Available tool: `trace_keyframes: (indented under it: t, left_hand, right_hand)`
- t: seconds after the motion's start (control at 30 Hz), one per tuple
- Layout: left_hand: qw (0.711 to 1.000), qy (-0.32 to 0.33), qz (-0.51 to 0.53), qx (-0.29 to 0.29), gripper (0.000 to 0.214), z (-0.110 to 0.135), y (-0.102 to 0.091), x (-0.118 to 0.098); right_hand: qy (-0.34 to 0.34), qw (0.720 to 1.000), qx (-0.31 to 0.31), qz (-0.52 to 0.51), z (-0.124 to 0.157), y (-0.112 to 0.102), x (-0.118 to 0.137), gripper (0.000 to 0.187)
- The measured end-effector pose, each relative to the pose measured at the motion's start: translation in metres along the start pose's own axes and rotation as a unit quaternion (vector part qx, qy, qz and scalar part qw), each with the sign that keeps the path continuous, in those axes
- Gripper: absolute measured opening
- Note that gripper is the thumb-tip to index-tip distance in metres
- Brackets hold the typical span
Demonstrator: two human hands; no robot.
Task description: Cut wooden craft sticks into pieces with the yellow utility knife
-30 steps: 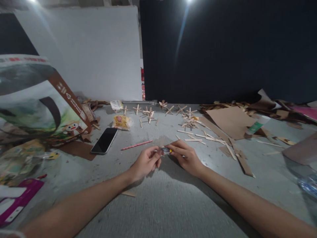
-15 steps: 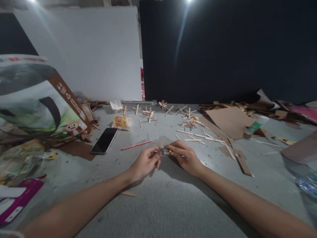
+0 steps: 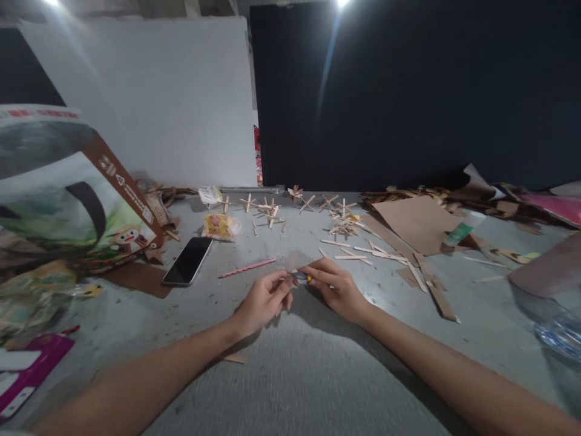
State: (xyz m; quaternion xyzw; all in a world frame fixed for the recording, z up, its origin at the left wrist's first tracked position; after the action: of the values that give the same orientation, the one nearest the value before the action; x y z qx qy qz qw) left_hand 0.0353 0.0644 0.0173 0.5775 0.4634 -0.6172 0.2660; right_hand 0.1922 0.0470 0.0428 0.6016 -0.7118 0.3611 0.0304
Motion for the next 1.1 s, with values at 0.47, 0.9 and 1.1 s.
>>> trace_keyframes:
  t: [0.47,0.9,1.1]
  left_hand:
    - [1.000,0.008,0.020,-0.012,0.054,0.000,-0.002,0.004]
    - [1.000,-0.005,0.016,-0.013,0.053,0.001,0.000,0.003]
    - [0.998,-0.011,0.041,-0.050,0.053,-0.002,-0.006,0.005]
  right_hand:
    - [0.010,1.000,0.004,-0.006,0.001,0.002,-0.003,0.033]
    - [0.032,0.999,-0.017,0.027,0.002,0.000,-0.008,0.035]
    - [0.024,0.999,-0.032,0.025,0.003,-0.002,-0.006,0.034]
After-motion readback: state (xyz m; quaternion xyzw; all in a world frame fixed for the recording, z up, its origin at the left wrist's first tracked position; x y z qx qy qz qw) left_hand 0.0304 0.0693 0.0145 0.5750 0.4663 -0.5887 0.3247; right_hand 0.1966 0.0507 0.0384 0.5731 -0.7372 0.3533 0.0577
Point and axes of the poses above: each hand's wrist, its own z-axis away from the middle knuckle, its own y-axis out of the palm, x = y × z, the point moved 7 cm from there along -z, towards the middle knuckle, and after that the axes turned 10 degrees about -z, right-handed, at the moved point
